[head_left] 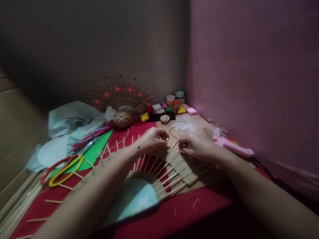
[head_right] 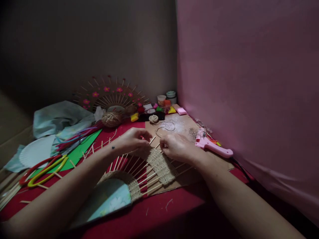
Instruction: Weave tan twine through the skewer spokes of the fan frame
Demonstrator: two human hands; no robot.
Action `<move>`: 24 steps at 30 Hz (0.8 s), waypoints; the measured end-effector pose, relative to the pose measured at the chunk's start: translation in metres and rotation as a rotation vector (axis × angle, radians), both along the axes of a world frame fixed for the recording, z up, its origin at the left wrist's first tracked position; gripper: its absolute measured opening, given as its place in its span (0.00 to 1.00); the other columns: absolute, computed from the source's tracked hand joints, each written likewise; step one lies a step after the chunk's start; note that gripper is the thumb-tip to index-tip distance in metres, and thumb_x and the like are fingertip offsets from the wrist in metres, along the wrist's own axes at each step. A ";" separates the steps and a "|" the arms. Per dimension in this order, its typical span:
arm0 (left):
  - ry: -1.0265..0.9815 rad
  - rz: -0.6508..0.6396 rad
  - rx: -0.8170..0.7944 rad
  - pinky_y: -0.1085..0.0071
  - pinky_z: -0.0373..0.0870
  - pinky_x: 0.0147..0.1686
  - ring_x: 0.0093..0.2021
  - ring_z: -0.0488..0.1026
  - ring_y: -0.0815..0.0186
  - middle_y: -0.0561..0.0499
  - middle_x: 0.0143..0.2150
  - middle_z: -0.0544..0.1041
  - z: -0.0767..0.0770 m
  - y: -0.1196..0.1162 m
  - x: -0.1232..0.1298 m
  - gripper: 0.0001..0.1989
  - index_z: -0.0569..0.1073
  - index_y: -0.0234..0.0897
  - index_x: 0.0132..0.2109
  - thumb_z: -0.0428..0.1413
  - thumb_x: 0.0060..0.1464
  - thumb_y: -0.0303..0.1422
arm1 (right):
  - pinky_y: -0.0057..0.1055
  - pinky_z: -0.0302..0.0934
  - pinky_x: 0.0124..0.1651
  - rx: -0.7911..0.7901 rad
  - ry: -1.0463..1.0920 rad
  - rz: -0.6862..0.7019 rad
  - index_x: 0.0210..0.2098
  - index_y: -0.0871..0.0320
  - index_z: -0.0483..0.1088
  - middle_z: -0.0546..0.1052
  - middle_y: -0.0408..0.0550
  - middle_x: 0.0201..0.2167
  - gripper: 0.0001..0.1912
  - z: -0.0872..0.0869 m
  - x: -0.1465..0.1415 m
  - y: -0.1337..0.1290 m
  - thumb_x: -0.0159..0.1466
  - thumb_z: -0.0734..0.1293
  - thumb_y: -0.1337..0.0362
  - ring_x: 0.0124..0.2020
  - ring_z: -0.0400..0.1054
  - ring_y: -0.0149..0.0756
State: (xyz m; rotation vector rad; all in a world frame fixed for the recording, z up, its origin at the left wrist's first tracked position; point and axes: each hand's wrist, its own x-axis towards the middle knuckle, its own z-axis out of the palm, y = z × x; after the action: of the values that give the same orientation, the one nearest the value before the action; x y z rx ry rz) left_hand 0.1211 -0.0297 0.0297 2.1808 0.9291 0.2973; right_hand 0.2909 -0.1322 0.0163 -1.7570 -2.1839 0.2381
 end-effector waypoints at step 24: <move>0.373 -0.058 0.129 0.77 0.61 0.21 0.21 0.70 0.69 0.52 0.24 0.75 -0.003 -0.010 0.038 0.10 0.74 0.35 0.34 0.53 0.41 0.27 | 0.26 0.51 0.25 -0.169 0.005 0.040 0.25 0.55 0.74 0.74 0.45 0.22 0.09 0.006 0.016 -0.006 0.51 0.61 0.70 0.23 0.63 0.29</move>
State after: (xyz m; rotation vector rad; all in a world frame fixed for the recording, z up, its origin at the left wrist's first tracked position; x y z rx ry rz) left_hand 0.1594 -0.0396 0.0264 2.4261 1.0679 -0.0856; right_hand 0.3068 -0.1386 0.0221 -1.7979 -2.2558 0.4483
